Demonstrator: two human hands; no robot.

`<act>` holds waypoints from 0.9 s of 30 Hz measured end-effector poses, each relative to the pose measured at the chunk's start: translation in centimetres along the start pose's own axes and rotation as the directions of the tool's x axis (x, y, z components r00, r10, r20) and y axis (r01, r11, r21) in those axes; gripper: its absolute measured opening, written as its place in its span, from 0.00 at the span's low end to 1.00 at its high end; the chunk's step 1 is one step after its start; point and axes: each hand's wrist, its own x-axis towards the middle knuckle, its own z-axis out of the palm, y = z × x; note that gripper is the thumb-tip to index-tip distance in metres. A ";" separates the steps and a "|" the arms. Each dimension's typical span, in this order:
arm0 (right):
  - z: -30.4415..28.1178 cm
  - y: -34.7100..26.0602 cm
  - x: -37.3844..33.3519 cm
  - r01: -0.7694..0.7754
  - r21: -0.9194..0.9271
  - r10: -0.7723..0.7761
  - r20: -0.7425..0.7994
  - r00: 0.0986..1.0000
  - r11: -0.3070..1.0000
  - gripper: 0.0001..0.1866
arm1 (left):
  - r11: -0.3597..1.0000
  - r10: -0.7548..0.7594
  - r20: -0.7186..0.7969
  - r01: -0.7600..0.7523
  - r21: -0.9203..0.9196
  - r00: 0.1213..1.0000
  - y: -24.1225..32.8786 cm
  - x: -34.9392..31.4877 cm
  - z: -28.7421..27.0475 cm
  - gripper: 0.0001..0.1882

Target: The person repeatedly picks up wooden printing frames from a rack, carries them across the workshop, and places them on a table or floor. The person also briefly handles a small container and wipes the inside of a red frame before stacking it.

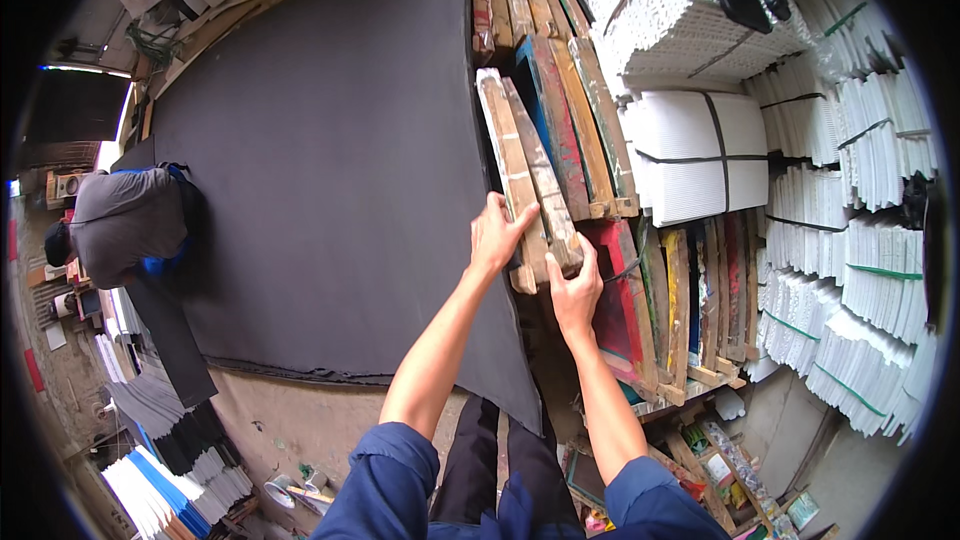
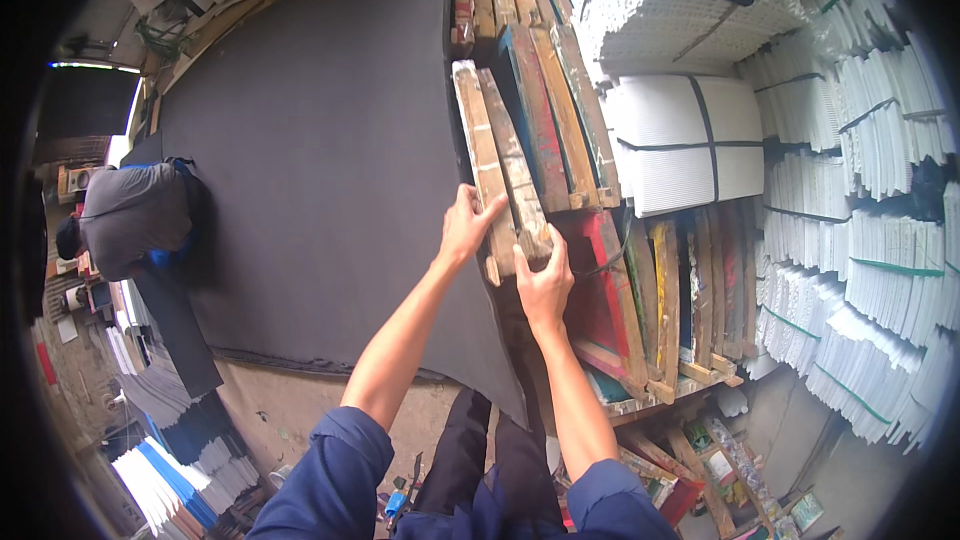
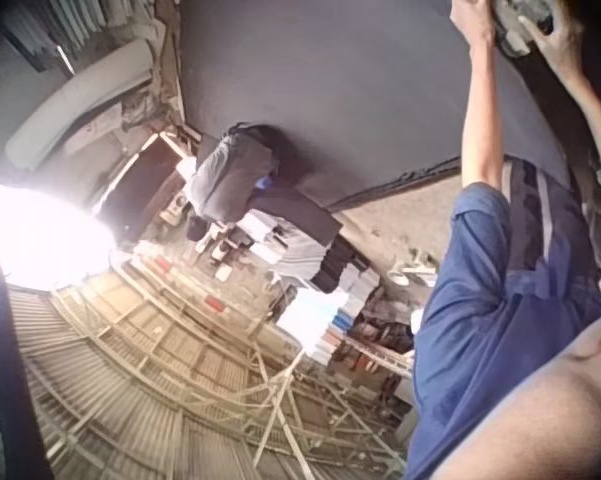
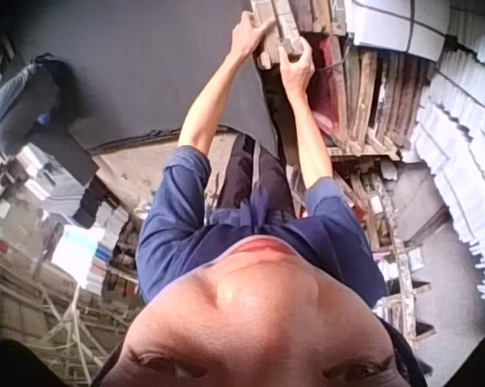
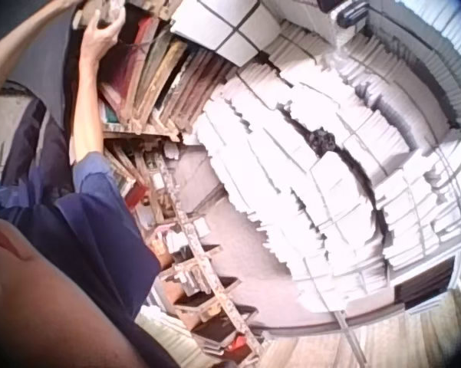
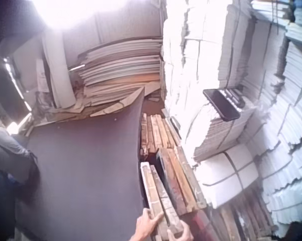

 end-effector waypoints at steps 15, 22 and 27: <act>-11.5 -10.8 -3.8 0.037 0.066 -0.031 -0.088 0.996 0.997 0.21 | 0.942 0.147 -0.046 -0.154 -0.297 0.988 6.1 -11.6 -1.9 0.22; -19.3 -16.6 -5.9 0.121 0.086 -0.095 -0.257 0.962 0.989 0.18 | 0.858 0.190 -0.018 -0.175 -0.483 0.982 12.0 -18.6 -6.2 0.24; -25.0 -21.3 -8.5 0.297 0.025 -0.262 -0.400 0.878 0.955 0.17 | 0.586 0.319 0.029 -0.173 -0.792 0.947 14.6 -23.9 -10.5 0.18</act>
